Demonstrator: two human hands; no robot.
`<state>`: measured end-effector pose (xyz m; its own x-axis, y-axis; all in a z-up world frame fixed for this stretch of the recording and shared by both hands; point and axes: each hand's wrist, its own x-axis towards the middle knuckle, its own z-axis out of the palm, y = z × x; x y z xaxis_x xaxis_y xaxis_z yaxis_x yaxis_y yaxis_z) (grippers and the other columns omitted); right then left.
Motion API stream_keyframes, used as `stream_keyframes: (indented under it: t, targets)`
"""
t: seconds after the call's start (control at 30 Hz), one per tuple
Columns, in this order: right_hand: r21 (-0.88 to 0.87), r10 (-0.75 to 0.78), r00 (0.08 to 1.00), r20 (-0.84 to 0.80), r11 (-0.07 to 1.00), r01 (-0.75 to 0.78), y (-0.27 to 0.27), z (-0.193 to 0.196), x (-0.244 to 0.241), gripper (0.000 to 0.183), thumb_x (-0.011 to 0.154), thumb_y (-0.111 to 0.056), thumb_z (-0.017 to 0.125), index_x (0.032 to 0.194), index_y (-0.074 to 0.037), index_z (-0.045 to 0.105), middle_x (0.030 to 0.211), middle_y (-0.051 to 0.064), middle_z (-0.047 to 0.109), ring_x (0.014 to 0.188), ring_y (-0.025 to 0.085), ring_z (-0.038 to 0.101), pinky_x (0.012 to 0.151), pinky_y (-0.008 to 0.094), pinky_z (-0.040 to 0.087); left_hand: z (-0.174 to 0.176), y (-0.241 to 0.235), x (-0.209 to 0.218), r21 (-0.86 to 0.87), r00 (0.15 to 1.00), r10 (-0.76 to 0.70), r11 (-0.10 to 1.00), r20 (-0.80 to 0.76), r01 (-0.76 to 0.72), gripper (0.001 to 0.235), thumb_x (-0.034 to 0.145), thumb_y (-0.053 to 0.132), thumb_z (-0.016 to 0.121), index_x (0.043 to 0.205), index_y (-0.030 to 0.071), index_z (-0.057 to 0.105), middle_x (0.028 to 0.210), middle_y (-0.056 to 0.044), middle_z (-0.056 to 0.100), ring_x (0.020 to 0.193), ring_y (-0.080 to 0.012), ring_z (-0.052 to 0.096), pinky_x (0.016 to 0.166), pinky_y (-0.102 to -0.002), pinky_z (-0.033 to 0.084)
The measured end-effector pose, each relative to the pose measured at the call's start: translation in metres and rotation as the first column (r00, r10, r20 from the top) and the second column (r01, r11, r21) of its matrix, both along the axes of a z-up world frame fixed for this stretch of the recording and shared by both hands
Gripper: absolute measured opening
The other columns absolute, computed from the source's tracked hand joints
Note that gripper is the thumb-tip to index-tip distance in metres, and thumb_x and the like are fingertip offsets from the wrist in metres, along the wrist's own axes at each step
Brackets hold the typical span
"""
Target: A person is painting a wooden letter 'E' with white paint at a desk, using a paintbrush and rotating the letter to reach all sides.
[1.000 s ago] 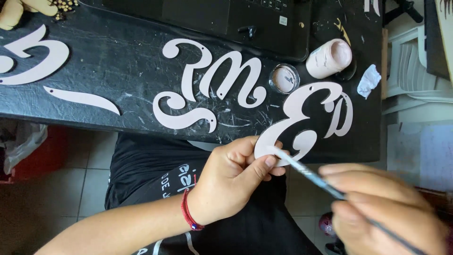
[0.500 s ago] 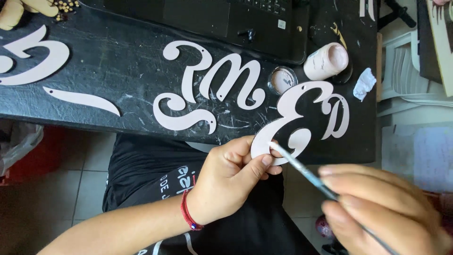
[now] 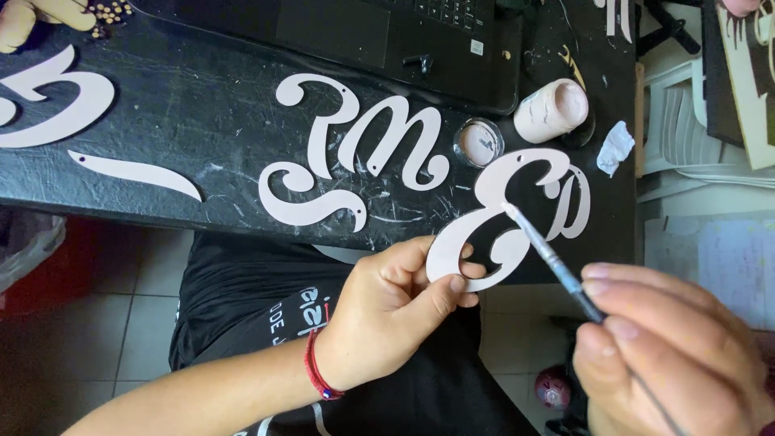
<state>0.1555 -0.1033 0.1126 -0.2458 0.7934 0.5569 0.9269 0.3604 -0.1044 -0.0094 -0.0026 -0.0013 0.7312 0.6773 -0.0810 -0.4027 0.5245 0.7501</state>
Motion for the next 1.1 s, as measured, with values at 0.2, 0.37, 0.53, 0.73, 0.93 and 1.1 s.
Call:
stream_keyframes:
  t: [0.2, 0.37, 0.53, 0.73, 0.93, 1.1]
  targets:
    - [0.018, 0.040, 0.998, 0.051, 0.999, -0.041, -0.002, -0.014, 0.004, 0.017, 0.091, -0.001, 0.061, 0.100, 0.007, 0.049, 0.099, 0.026, 0.062, 0.092, 0.038, 0.071, 0.084, 0.041, 0.066, -0.004, -0.002, 0.002, 0.087, 0.999, 0.009, 0.996, -0.051, -0.004, 0.026, 0.093, 0.004, 0.061, 0.119, 0.003, 0.062, 0.109, -0.008, 0.075, 0.087, -0.0143, 0.074, 0.080, -0.023, 0.061]
    - [-0.022, 0.061, 0.994, 0.087, 0.998, -0.059, -0.001, -0.017, -0.011, 0.021, 0.090, -0.009, 0.066, 0.103, 0.003, 0.054, 0.101, 0.020, 0.065, 0.095, 0.034, 0.072, 0.086, 0.039, 0.067, 0.002, 0.001, 0.000, 0.110, 0.997, -0.002, 0.994, -0.082, 0.011, 0.026, 0.092, 0.004, 0.063, 0.119, 0.002, 0.064, 0.108, -0.006, 0.074, 0.085, -0.0121, 0.074, 0.077, -0.021, 0.060]
    - [-0.084, 0.105, 0.992, 0.069, 0.992, -0.099, 0.004, -0.016, -0.022, 0.018, 0.084, -0.017, 0.067, 0.089, -0.004, 0.056, 0.093, 0.012, 0.068, 0.088, 0.030, 0.076, 0.076, 0.039, 0.066, -0.001, 0.000, -0.001, 0.178, 0.997, 0.030, 0.984, -0.069, -0.018, 0.025, 0.093, 0.008, 0.062, 0.118, 0.002, 0.064, 0.106, -0.008, 0.075, 0.091, -0.0106, 0.072, 0.086, -0.023, 0.060]
    - [-0.233, -0.080, 0.996, 0.044, 0.969, 0.088, -0.031, -0.004, -0.009, 0.028, 0.084, -0.012, 0.070, 0.108, -0.008, 0.056, 0.111, 0.007, 0.066, 0.107, 0.023, 0.072, 0.098, 0.034, 0.064, -0.001, 0.005, -0.003, 0.191, 0.992, -0.003, 0.981, -0.129, 0.028, 0.020, 0.093, 0.006, 0.062, 0.111, 0.006, 0.070, 0.093, -0.003, 0.075, 0.081, -0.0086, 0.073, 0.073, -0.018, 0.056]
    - [-0.074, 0.043, 0.998, 0.052, 0.996, -0.039, -0.002, -0.018, -0.025, 0.024, 0.086, -0.013, 0.071, 0.102, -0.004, 0.055, 0.099, 0.013, 0.069, 0.094, 0.031, 0.076, 0.084, 0.041, 0.066, 0.002, 0.005, -0.003, 0.217, 0.991, -0.003, 0.976, -0.130, 0.031, 0.014, 0.094, 0.008, 0.061, 0.106, 0.008, 0.070, 0.083, -0.001, 0.071, 0.074, -0.0054, 0.065, 0.069, -0.019, 0.052]
    - [-0.217, 0.040, 0.999, 0.031, 0.976, -0.032, -0.020, -0.007, -0.009, 0.028, 0.081, -0.017, 0.073, 0.102, -0.008, 0.057, 0.105, 0.010, 0.070, 0.099, 0.027, 0.076, 0.087, 0.037, 0.065, 0.003, 0.009, -0.005, 0.231, 0.987, 0.016, 0.973, -0.163, 0.023, 0.017, 0.094, 0.010, 0.062, 0.107, 0.008, 0.072, 0.089, -0.001, 0.075, 0.076, -0.0035, 0.066, 0.069, -0.017, 0.052]
